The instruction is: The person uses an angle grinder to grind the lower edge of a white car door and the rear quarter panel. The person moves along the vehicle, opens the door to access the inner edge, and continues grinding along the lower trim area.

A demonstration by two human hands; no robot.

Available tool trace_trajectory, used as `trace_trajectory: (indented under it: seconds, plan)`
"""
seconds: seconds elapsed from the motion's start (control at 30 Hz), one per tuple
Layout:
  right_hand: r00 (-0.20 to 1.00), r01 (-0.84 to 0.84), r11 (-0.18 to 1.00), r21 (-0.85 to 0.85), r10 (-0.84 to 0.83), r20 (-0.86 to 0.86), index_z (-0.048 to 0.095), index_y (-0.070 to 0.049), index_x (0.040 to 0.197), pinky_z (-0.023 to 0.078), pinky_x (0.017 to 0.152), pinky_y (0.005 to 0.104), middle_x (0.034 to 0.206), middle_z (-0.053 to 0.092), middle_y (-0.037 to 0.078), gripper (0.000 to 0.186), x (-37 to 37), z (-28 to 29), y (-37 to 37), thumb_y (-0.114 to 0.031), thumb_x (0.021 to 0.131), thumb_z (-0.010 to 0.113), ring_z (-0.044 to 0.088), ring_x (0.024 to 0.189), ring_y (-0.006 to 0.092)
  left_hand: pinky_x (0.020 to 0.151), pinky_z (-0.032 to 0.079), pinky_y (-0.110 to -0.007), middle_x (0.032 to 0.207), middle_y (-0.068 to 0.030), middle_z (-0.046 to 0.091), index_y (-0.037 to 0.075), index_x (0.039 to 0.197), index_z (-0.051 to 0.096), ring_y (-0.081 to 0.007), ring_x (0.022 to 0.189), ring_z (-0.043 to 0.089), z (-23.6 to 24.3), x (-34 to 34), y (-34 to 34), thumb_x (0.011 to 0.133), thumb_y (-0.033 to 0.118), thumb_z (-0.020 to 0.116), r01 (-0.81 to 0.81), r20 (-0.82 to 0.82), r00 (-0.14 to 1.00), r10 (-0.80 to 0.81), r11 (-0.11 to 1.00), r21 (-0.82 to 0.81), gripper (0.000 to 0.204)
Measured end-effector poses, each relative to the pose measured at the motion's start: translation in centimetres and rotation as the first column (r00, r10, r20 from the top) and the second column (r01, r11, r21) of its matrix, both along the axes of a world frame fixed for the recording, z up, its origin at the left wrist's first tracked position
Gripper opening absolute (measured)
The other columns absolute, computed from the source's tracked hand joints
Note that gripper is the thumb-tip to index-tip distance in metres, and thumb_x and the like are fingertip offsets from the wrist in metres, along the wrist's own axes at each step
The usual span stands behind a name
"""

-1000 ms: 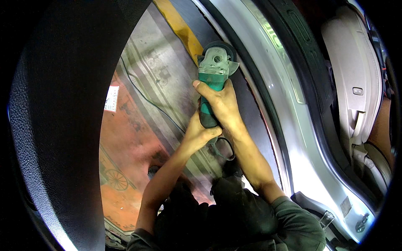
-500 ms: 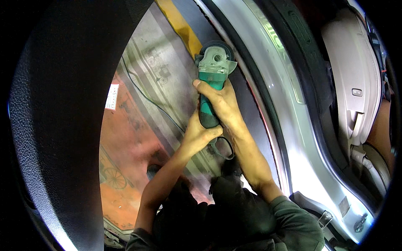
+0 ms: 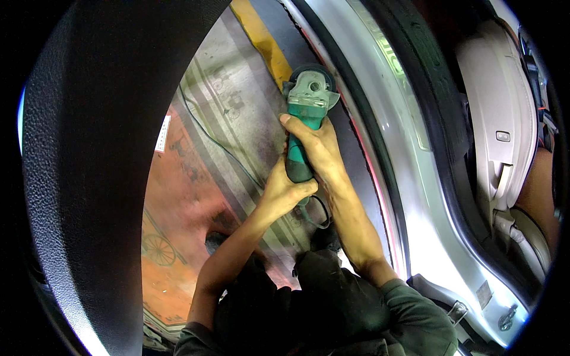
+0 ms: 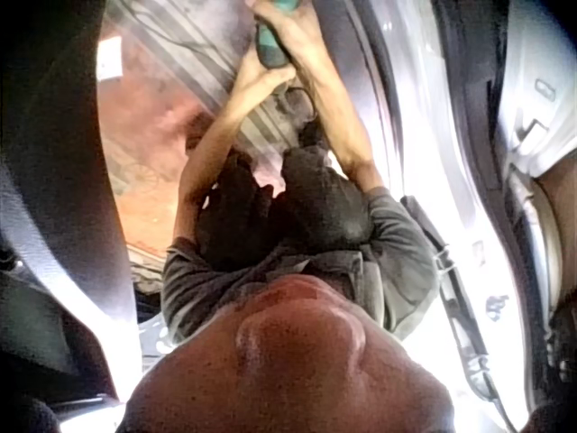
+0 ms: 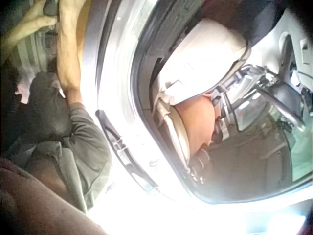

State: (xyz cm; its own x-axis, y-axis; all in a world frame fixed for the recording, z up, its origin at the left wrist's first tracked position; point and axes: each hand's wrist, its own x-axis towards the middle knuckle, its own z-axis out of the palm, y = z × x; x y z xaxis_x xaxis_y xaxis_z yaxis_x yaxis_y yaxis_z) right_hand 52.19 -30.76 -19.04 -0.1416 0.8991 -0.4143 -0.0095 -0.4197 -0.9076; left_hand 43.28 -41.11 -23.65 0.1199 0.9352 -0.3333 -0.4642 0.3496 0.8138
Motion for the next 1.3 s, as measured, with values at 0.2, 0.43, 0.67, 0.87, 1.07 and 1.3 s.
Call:
trace_trajectory:
  seconds: [0.2,0.43,0.67,0.87,1.07,1.3]
  plan:
    - [0.999,0.001,1.000,0.008,-0.002,0.044,0.067,-0.001,0.113,0.053,0.074,0.0331,0.094,0.067,0.005,0.037,0.4,1.0,-0.1,-0.026,0.092,0.085,0.065,0.081,0.0158,0.075,0.060,-0.032,0.106,-0.0093,0.066,-0.006,0.139,0.050,-0.0165,0.088,0.070,0.3,0.8,0.3,0.082,0.005,0.076,-0.018,0.004,1.000,0.018,1.000,0.007,0.064]
    - [0.994,-0.051,0.998,-0.043,0.055,0.094,0.066,-0.002,0.120,0.052,0.075,0.0322,0.098,0.066,0.005,0.043,0.7,1.4,-0.7,-0.030,0.093,0.085,0.064,0.083,0.0153,0.081,0.060,-0.032,0.110,-0.0079,0.066,-0.005,0.137,0.052,-0.0159,0.096,0.069,-1.3,0.8,-0.7,0.082,0.006,0.078,0.029,0.015,0.999,-0.029,1.000,0.002,0.062]
    - [0.998,0.002,0.999,0.040,-0.004,0.059,0.070,-0.002,0.107,0.052,0.075,0.0328,0.093,0.068,0.004,0.034,0.0,2.2,-0.2,-0.027,0.090,0.086,0.063,0.080,0.0155,0.085,0.059,-0.033,0.114,-0.0069,0.065,-0.005,0.142,0.051,-0.0152,0.099,0.067,-1.4,1.0,-0.1,0.083,0.005,0.077,-0.026,0.047,0.999,0.022,0.997,0.077,0.065]
    - [0.996,0.001,0.995,-0.101,0.008,0.086,0.070,-0.002,0.115,0.052,0.075,0.0315,0.098,0.069,0.005,0.040,0.3,0.9,0.2,-0.029,0.091,0.086,0.064,0.084,0.0157,0.088,0.057,-0.032,0.118,-0.0071,0.063,-0.005,0.143,0.050,-0.0153,0.103,0.066,-1.2,0.2,0.2,0.083,0.005,0.078,0.085,0.030,0.996,-0.084,0.995,-0.043,0.067]
    - [0.983,-0.064,0.997,0.039,0.056,0.177,0.061,0.007,0.129,0.056,0.086,0.0338,0.112,0.070,0.014,0.064,0.3,1.1,-0.7,-0.035,0.089,0.088,0.068,0.098,0.0200,0.088,0.056,-0.031,0.115,-0.0056,0.064,-0.005,0.140,0.053,-0.0141,0.101,0.065,-2.1,1.2,-0.8,0.084,0.012,0.080,-0.028,0.114,0.993,0.021,0.998,0.057,0.065]
    - [0.934,-0.120,0.984,0.132,0.067,0.351,0.059,0.006,0.129,0.056,0.077,0.0338,0.101,0.068,0.011,0.061,0.9,0.4,0.0,-0.034,0.092,0.087,0.068,0.086,0.0187,0.087,0.056,-0.030,0.117,-0.0046,0.064,-0.004,0.139,0.055,-0.0129,0.101,0.065,-1.4,0.7,0.1,0.086,0.020,0.082,0.046,0.182,0.982,-0.041,0.999,-0.024,0.064]
